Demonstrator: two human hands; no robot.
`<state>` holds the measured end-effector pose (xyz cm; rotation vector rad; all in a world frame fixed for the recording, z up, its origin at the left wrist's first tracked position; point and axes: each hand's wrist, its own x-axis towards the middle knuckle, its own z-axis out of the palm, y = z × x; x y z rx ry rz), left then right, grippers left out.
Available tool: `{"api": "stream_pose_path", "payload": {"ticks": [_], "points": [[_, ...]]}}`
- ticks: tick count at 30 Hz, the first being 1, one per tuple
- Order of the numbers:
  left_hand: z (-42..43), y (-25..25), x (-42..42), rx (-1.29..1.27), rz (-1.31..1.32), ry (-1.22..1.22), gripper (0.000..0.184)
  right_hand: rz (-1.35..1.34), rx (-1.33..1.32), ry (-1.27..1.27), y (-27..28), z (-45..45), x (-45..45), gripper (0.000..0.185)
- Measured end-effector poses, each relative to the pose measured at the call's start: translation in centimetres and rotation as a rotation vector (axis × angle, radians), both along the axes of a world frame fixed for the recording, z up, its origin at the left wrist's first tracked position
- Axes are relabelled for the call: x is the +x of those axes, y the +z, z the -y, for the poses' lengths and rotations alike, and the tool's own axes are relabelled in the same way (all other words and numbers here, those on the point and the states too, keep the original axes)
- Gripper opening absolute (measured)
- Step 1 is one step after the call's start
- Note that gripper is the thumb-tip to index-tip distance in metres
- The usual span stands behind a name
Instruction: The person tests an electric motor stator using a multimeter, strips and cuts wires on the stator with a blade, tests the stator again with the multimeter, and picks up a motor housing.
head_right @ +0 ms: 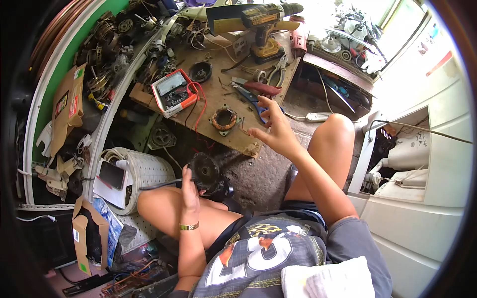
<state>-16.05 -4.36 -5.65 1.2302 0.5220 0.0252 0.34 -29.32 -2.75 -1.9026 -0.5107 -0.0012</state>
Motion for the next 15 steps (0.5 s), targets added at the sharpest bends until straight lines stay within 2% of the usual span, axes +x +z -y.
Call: {"api": "stream_pose_path", "payload": {"ticks": [1,5,7,11,15], "points": [[-0.4,0.1,0.0,-0.017,0.000,-0.015,0.050,0.024,-0.070,0.012,0.1,0.1,0.3,0.083],[-0.7,0.9,0.9,-0.012,-0.011,0.012,0.053,0.149,-0.216,0.135,0.2,-0.5,2.5,0.091],[-0.4,0.7,1.7,-0.018,0.009,0.005,0.054,0.295,-0.344,0.205,0.2,-1.8,4.0,0.095],[-0.4,1.2,3.3,-0.013,0.020,-0.047,0.053,0.330,-0.507,0.473,-0.4,-4.8,6.6,0.104],[-0.7,-0.1,4.2,0.062,0.036,0.004,0.052,0.417,-0.668,0.567,-0.6,-6.4,6.9,0.104]]}}
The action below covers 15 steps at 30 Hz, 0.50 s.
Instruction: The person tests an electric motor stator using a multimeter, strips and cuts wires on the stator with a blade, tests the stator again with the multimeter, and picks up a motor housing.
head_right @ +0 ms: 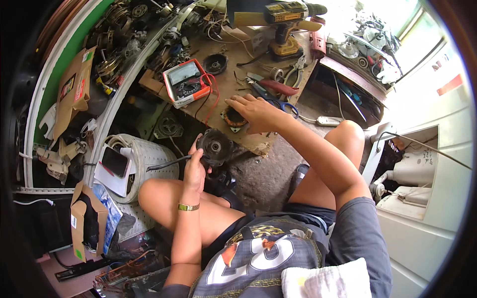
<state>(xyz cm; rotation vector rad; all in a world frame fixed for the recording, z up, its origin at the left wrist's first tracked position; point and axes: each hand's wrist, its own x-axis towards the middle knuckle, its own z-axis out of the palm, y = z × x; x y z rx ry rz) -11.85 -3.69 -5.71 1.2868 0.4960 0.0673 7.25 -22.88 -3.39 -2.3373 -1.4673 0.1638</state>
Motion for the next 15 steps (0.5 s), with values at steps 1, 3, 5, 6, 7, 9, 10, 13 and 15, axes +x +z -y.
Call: {"api": "stream_pose_path", "payload": {"ticks": [1,3,5,6,7,9,10,13,15], "points": [[0.0,-0.1,0.2,0.009,-0.002,0.003,0.051,-0.003,-0.003,0.008,0.0,-0.2,0.0,0.104],[-0.1,-0.3,0.6,0.014,0.010,0.009,0.051,-0.006,-0.011,0.017,0.0,-0.5,0.0,0.105],[-0.2,-0.4,0.9,0.023,0.015,0.010,0.050,-0.009,0.003,0.014,0.0,-0.5,0.0,0.104],[-0.2,-0.1,1.1,0.018,-0.002,-0.003,0.050,-0.012,0.012,0.011,0.1,-0.5,-0.1,0.104],[-0.1,0.3,1.3,0.012,-0.019,-0.016,0.049,-0.029,0.012,0.004,0.3,-0.5,-0.2,0.104],[0.0,0.5,1.5,0.000,-0.035,-0.025,0.048,-0.064,0.012,-0.011,0.7,-0.2,-0.3,0.105],[0.1,0.4,1.6,-0.005,-0.033,-0.020,0.047,-0.093,0.051,-0.020,0.8,0.0,-0.4,0.105],[0.1,0.7,1.3,-0.066,-0.005,0.001,0.046,-0.111,0.204,-0.056,1.7,1.2,-1.1,0.104],[0.1,1.4,0.9,-0.082,0.025,-0.029,0.045,-0.034,0.354,-0.086,2.8,2.0,-2.5,0.102]]}}
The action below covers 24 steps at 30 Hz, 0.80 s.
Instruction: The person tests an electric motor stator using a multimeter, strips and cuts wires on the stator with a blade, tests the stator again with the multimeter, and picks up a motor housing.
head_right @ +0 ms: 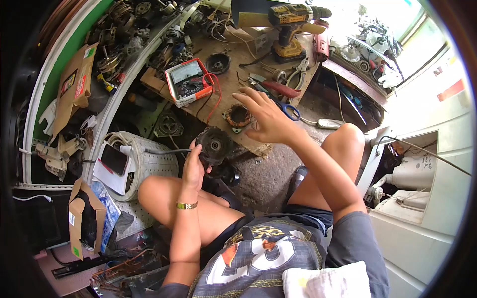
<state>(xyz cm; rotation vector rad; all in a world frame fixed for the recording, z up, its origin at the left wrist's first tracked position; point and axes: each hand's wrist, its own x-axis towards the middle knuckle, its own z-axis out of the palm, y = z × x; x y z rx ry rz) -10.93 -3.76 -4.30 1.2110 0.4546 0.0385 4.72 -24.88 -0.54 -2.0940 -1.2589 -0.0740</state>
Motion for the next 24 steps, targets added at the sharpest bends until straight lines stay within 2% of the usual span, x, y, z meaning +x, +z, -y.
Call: {"api": "stream_pose_path", "payload": {"ticks": [3,6,10,12,15,19,22,24], "points": [[0.3,0.9,-1.0,0.041,0.045,-0.103,0.046,-0.072,0.139,0.031,1.3,0.0,-4.0,0.098],[1.8,1.8,-1.6,0.087,0.048,-0.193,0.046,-0.049,-0.032,0.118,2.0,-0.7,-8.1,0.101],[3.6,2.8,-3.4,0.150,0.112,-0.259,0.042,0.020,-0.103,0.127,1.6,-1.0,-10.1,0.102],[3.9,4.0,-4.2,0.036,0.121,-0.206,0.042,-0.048,-0.102,0.112,1.6,-0.4,-10.6,0.103],[3.2,4.2,-5.2,0.029,0.092,-0.291,0.045,-0.059,-0.052,0.082,2.4,0.0,-11.3,0.100],[3.3,5.8,-6.0,0.013,0.273,-0.319,0.049,-0.039,0.041,0.072,4.6,0.6,-11.4,0.098],[3.3,5.4,-6.5,0.064,0.500,-0.313,0.049,-0.026,0.161,0.051,6.7,1.2,-11.2,0.098],[2.7,5.0,-6.9,0.321,0.464,-0.196,0.051,-0.007,0.217,0.027,7.9,1.5,-10.8,0.097]]}}
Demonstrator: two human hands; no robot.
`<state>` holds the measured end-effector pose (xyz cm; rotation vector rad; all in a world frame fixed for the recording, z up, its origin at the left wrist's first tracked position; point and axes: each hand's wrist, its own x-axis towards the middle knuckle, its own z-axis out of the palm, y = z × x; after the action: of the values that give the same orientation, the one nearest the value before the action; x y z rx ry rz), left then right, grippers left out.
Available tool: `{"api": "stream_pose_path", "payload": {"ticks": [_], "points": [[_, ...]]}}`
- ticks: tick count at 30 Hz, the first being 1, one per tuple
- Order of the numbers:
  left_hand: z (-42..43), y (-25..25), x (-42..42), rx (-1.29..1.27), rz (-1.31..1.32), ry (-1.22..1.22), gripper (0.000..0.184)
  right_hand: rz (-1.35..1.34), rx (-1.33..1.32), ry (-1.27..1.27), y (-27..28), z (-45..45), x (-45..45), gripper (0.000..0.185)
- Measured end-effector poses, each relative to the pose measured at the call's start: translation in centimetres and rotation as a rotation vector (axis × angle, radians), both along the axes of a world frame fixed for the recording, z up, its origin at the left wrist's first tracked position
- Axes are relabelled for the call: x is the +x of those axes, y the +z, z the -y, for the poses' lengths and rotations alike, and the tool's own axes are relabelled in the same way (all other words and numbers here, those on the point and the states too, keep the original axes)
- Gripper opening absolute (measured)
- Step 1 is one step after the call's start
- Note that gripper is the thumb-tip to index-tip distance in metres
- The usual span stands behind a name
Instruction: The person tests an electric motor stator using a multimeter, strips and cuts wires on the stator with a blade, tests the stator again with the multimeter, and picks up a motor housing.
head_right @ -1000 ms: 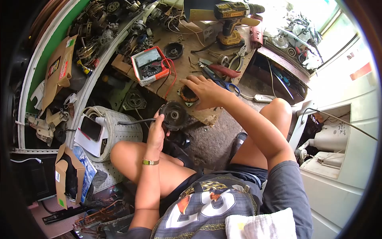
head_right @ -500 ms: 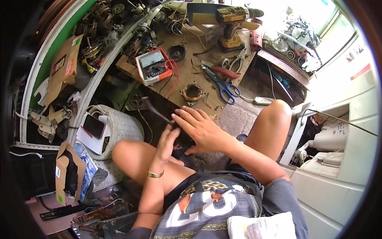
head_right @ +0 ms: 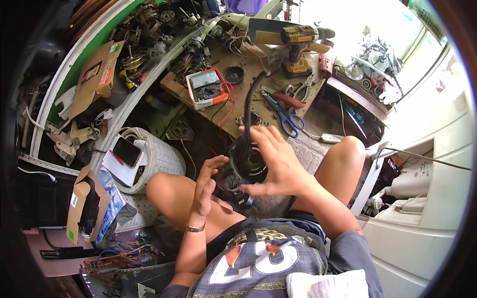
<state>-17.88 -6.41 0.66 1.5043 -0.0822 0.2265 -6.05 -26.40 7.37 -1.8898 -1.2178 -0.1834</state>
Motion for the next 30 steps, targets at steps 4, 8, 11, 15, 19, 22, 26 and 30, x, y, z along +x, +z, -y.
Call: {"api": "stream_pose_path", "payload": {"ticks": [4,8,11,15,19,22,26,30], "points": [[-1.3,-4.4,-0.6,-0.136,-0.362,0.558,0.059,-0.146,0.117,-0.020,1.1,-0.1,0.8,0.099],[-2.3,-8.2,-0.7,-0.436,-0.461,0.647,0.059,-0.133,0.226,0.034,2.8,-1.1,1.6,0.101],[-1.8,-9.7,-1.1,-0.635,-0.330,0.268,0.066,-0.233,0.332,0.149,4.2,-2.2,1.7,0.102],[-1.1,-6.2,-1.2,-1.269,-0.386,-0.238,0.062,-0.366,0.407,0.253,5.7,-2.6,1.7,0.105],[-1.1,-6.8,-2.0,-1.428,-0.288,-0.269,0.065,-0.514,0.365,0.276,4.8,-1.9,1.4,0.105],[-2.4,-5.7,-3.7,-1.161,-0.282,-0.240,0.069,-0.664,0.239,0.252,4.4,-0.5,1.9,0.114],[-4.3,-2.7,-4.7,-0.742,-0.215,-0.152,0.076,-0.891,0.166,0.341,2.6,1.3,3.7,0.118],[-4.7,0.6,-4.5,-0.652,-0.119,-0.160,0.080,-0.911,0.104,0.394,-0.2,-1.0,3.5,0.120]]}}
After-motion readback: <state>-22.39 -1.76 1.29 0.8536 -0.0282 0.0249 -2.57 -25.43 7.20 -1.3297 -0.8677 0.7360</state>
